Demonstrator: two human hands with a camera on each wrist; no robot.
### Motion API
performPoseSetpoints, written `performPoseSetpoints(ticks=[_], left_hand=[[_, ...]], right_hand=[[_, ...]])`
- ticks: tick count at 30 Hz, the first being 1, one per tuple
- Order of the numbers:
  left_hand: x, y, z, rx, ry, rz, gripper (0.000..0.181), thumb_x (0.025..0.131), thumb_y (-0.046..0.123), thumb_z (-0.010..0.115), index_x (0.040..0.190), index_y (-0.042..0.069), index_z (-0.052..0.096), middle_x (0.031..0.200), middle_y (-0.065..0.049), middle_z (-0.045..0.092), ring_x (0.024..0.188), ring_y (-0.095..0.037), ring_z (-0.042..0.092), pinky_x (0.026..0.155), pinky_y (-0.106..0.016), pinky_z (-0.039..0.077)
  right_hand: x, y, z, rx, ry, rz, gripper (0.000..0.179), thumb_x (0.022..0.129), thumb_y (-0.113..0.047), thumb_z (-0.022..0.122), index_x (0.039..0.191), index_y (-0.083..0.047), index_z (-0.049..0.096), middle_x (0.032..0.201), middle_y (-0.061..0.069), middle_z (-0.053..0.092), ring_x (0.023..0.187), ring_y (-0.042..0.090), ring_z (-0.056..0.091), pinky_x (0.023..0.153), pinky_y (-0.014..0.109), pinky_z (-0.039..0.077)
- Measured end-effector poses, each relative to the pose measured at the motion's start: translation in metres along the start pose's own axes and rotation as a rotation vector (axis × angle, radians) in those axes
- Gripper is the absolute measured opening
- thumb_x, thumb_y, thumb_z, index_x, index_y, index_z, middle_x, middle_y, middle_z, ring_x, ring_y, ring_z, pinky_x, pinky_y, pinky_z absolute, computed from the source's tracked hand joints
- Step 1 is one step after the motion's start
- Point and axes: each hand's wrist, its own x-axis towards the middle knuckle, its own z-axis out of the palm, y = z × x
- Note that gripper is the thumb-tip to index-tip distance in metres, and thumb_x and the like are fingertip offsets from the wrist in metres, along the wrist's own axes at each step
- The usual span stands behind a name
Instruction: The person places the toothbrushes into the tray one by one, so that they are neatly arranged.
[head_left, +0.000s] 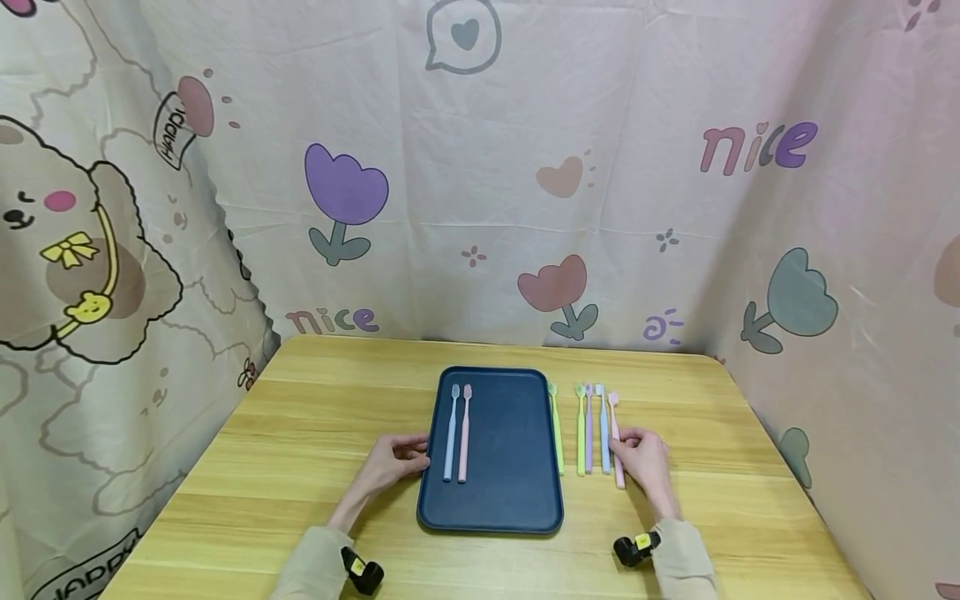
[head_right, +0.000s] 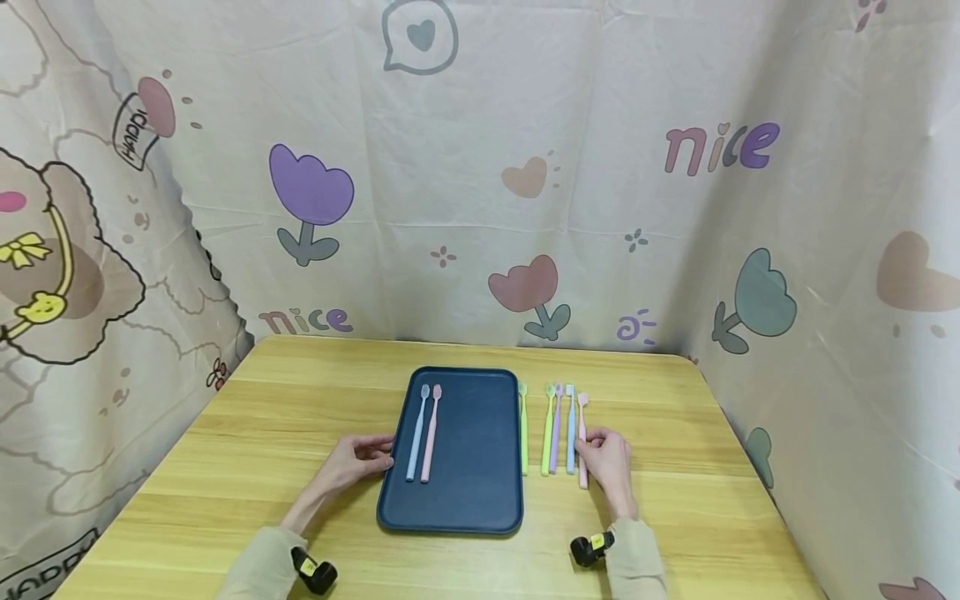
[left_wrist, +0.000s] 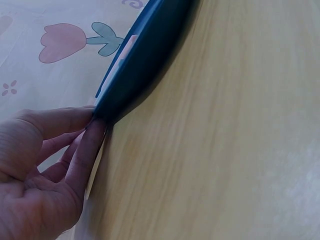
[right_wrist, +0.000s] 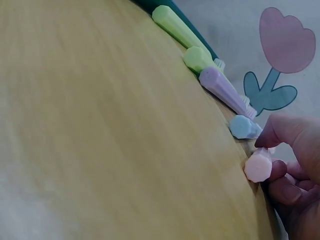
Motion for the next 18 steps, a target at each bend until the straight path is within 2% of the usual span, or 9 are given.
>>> performPoseSetpoints(ticks=[8,18], left_hand=[[0.0003,-0.0013,-0.0002,-0.004,-0.005,0.004,0.049,0.089,0.001,0.072,0.132,-0.016,0.056,0.124,-0.036,0.065,0.091,-0.016,0.068,0.073,-0.019,0.058],[0.0010,-0.0020,-0.0004,0.008,-0.002,0.009,0.049,0.088,0.001,0.073,0.131,-0.016,0.057,0.122,-0.035,0.065,0.089,-0.012,0.068,0.073,-0.018,0.057]], right_hand=[[0.0010,0.0013,0.0005,-0.027,0.020,-0.023,0.019,0.082,-0.017,0.074,0.089,0.000,0.073,0.070,0.003,0.066,0.062,0.009,0.053,0.057,0.019,0.041],[-0.0018,0.0019,-0.0068,0.026,-0.050,-0.019,0.021,0.086,-0.014,0.070,0.097,0.005,0.071,0.081,0.010,0.068,0.068,0.008,0.054,0.060,0.018,0.043]])
